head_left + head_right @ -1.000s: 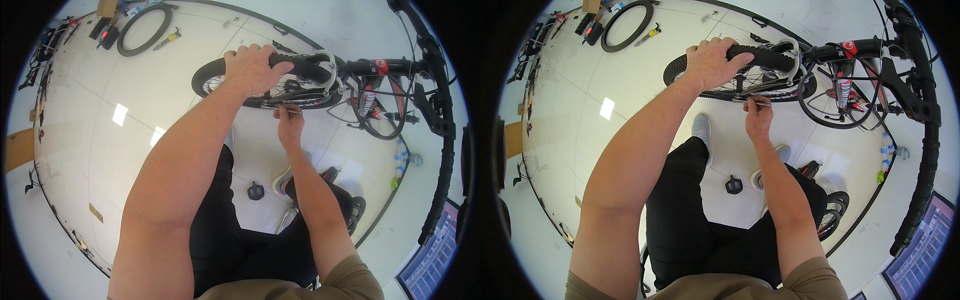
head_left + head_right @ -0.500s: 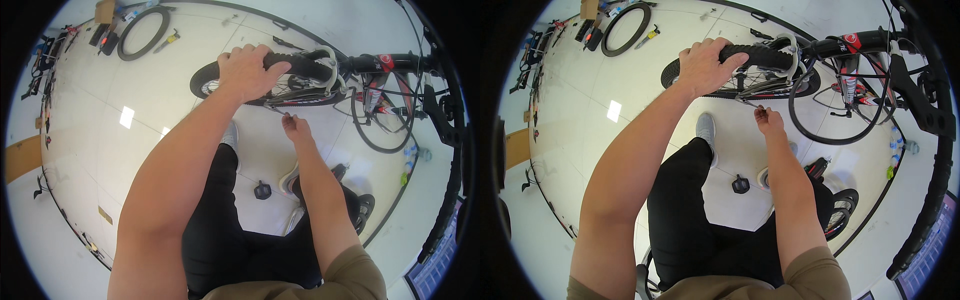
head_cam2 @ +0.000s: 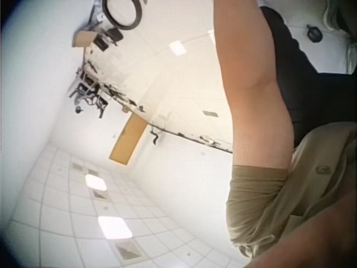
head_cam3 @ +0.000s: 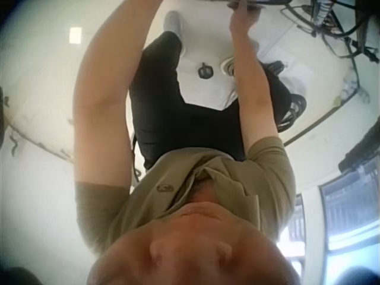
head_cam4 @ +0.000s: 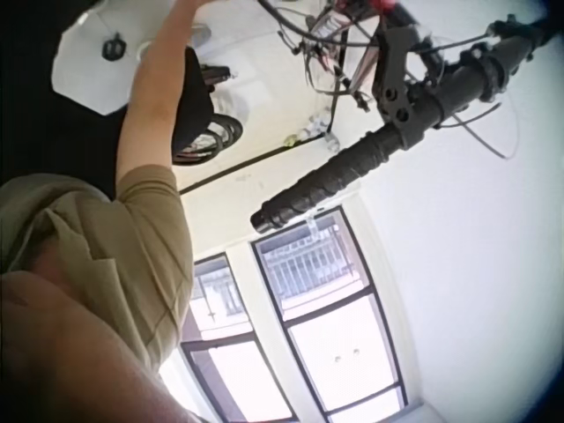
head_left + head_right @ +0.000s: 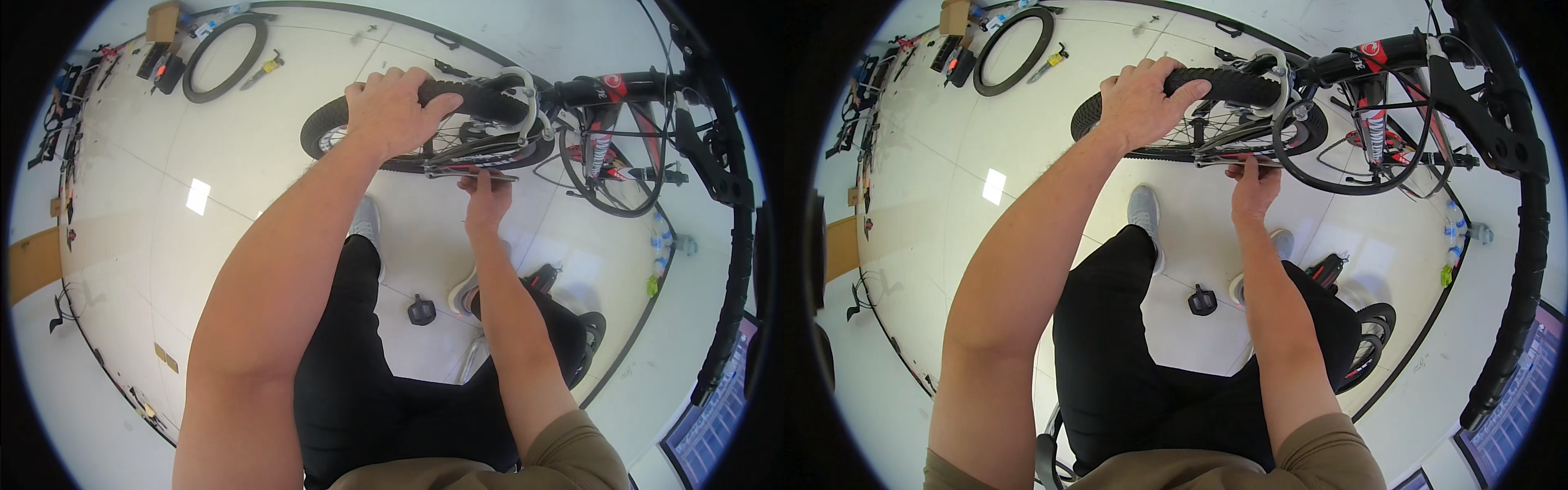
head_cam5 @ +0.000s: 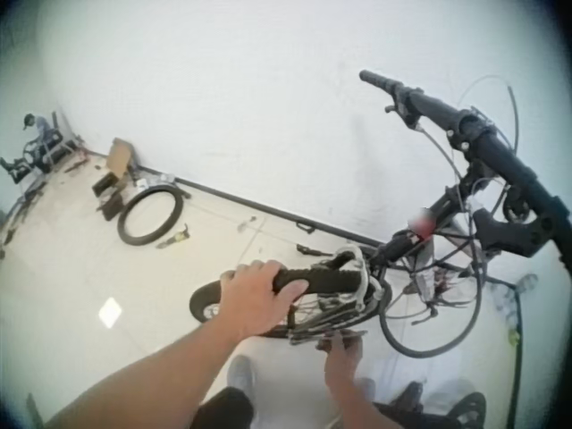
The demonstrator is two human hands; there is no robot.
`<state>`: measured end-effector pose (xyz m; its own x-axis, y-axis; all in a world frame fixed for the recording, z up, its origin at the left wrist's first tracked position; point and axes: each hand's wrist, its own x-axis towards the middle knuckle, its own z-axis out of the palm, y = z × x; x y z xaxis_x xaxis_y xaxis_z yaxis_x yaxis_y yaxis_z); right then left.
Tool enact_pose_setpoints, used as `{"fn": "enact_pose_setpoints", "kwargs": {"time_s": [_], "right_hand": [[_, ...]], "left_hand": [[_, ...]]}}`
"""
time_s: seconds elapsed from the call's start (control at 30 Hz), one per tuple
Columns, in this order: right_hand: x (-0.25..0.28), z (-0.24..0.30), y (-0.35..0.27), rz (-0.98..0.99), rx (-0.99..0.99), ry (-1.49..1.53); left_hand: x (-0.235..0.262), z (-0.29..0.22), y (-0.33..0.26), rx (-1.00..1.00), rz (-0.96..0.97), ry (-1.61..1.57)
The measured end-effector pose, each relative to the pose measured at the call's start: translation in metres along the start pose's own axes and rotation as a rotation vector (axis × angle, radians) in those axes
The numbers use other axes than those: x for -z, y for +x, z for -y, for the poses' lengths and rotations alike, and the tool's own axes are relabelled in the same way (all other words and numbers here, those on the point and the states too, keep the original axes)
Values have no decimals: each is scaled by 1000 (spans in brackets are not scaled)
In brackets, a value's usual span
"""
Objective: The person works on a bicycle, using a wrench to tighten the front wheel axle nuts and then removing the rear tire from the rim. The person handles the wheel, tire, and wrench while seated on the floor.
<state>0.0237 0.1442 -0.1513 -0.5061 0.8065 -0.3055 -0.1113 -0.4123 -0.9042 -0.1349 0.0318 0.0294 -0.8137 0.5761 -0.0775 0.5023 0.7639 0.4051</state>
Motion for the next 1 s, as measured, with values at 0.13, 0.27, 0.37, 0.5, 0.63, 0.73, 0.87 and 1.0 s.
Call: {"fn": "enact_pose_setpoints", "kwargs": {"time_s": [0.13,0.27,0.37,0.5,0.63,0.73,0.87,1.0], "right_hand": [[-25,6,-17,83,105,-166],[-31,3,-23,99,161,-234],[-32,1,-18,33,87,-128],[-16,-12,0,-104,-86,33],[21,-38,28,-164,-489,234],[37,-51,41,-231,-700,318],[41,-52,46,-248,-696,388],[38,-30,31,-239,-433,222]], "left_hand": [[0,2,1,13,21,-14],[1,0,1,13,29,-3],[-2,3,0,-3,-17,1],[-5,4,0,-10,-32,-6],[-2,3,0,-5,4,-26],[-6,3,1,-11,-27,-17],[-5,1,1,-13,-20,-18],[-4,3,0,-4,-10,11]]}}
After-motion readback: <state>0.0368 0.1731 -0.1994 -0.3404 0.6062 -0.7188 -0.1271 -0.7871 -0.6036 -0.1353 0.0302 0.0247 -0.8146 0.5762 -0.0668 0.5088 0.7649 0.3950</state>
